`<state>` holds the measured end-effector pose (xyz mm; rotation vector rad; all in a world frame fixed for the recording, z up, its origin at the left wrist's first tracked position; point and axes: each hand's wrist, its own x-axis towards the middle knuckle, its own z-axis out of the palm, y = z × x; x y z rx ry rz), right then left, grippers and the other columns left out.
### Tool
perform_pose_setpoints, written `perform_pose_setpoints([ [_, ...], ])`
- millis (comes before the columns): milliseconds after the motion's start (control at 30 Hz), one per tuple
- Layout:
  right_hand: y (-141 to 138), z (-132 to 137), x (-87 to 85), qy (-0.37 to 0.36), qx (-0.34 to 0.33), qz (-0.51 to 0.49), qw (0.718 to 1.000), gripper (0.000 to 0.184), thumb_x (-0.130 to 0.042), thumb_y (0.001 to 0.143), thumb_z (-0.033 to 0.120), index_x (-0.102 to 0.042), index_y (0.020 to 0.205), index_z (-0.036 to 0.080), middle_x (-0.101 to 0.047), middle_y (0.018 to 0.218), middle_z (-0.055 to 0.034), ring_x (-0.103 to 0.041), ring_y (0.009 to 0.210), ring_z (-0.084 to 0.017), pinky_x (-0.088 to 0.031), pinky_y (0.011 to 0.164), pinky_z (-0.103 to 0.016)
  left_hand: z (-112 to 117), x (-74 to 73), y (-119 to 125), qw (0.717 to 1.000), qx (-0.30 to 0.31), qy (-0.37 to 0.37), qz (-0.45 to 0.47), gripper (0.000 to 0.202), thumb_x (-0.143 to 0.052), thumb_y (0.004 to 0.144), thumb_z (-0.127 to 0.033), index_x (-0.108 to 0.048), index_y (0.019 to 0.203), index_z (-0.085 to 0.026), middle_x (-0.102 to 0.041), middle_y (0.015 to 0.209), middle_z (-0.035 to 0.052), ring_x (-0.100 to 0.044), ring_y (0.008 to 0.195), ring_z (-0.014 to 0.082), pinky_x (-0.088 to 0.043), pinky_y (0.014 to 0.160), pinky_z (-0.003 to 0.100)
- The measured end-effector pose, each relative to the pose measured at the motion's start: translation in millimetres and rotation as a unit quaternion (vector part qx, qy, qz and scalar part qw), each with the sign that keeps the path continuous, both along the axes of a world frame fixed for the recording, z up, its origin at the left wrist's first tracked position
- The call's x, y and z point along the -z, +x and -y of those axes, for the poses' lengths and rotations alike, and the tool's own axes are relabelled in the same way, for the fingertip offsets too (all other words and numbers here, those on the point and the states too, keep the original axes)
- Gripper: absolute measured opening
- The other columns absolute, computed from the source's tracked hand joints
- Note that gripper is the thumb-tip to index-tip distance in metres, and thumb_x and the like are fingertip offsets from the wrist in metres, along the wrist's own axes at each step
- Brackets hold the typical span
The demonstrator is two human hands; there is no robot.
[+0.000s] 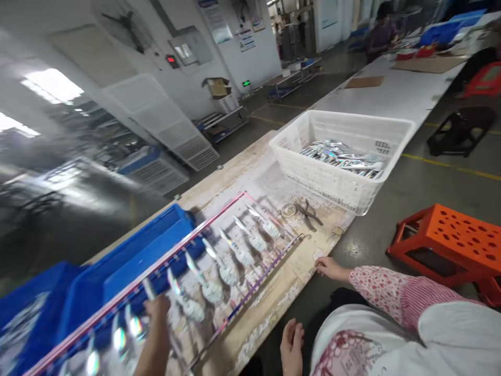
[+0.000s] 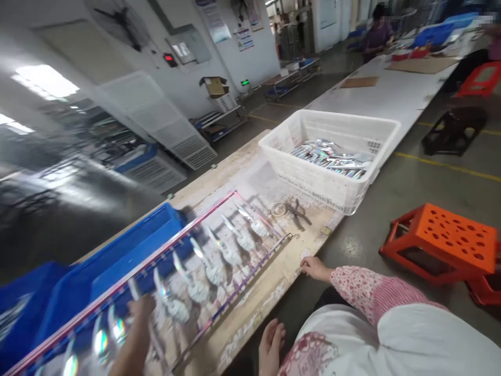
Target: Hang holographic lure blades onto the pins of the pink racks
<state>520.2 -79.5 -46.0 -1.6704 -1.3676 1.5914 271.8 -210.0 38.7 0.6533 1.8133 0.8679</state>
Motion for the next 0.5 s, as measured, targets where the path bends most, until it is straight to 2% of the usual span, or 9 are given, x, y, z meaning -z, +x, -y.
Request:
perform_pose_setpoints([
  [67,3.8,3.4,1.8,-0.017,0.03,-0.025,0.999,0.019,-0.048,0.08,0.01,-0.061,0.093,0.013,-0.064,0.071,-0.0009,-0.056,0.056,-0.007,-0.042,0.054,-0.016,24.4,21.2,10.2,0.999,-0.035,0.007,0.04,0.051,-0.08,0.06,-0.054,-0.066,0.095,-0.021,-0.07,0.096,0.0087,-0.068,0.087,0.0232,-0.055,0.077,0.035],
  [133,8.6,1.6,-1.1,-0.037,0.059,-0.043,0.997,0.019,-0.048,0.082,0.015,-0.059,0.096,0.013,-0.064,0.072,-0.0014,-0.056,0.056,-0.009,-0.041,0.052,-0.018,43.0,37.8,14.5,0.994,-0.08,0.032,0.064,0.06,-0.082,0.045,-0.058,-0.066,0.092,-0.024,-0.071,0.093,0.0077,-0.069,0.087,0.0264,-0.054,0.077,0.036],
  [233,10.5,-7.8,-13.3,-0.042,0.108,-0.06,0.991,0.025,-0.049,0.083,0.025,-0.057,0.103,0.013,-0.064,0.078,-0.0045,-0.057,0.058,-0.011,-0.043,0.053,-0.02,72.5,54.1,19.3,0.988,-0.134,0.045,0.064,0.058,-0.077,0.044,-0.061,-0.066,0.09,-0.026,-0.071,0.089,0.0074,-0.068,0.084,0.0269,-0.053,0.073,0.037],
  [333,3.3,-15.5,-26.3,-0.031,0.148,-0.072,0.986,0.035,-0.05,0.083,0.034,-0.054,0.111,0.013,-0.064,0.093,-0.0097,-0.059,0.067,-0.012,-0.047,0.058,-0.023,105.3,66.4,32.4,0.983,-0.161,0.035,0.087,0.051,-0.076,0.046,-0.057,-0.067,0.086,-0.026,-0.069,0.082,0.0069,-0.067,0.075,0.0236,-0.051,0.065,0.034],
  [500,-13.1,-16.7,-34.0,-0.013,0.121,-0.069,0.99,0.045,-0.053,0.08,0.038,-0.052,0.118,0.014,-0.06,0.111,-0.0144,-0.06,0.083,-0.016,-0.049,0.063,-0.023,140.9,78.8,58.1,0.975,-0.184,0.052,0.115,0.044,-0.076,0.048,-0.051,-0.067,0.082,-0.025,-0.066,0.076,0.0056,-0.063,0.069,0.0205,-0.049,0.062,0.032],
])
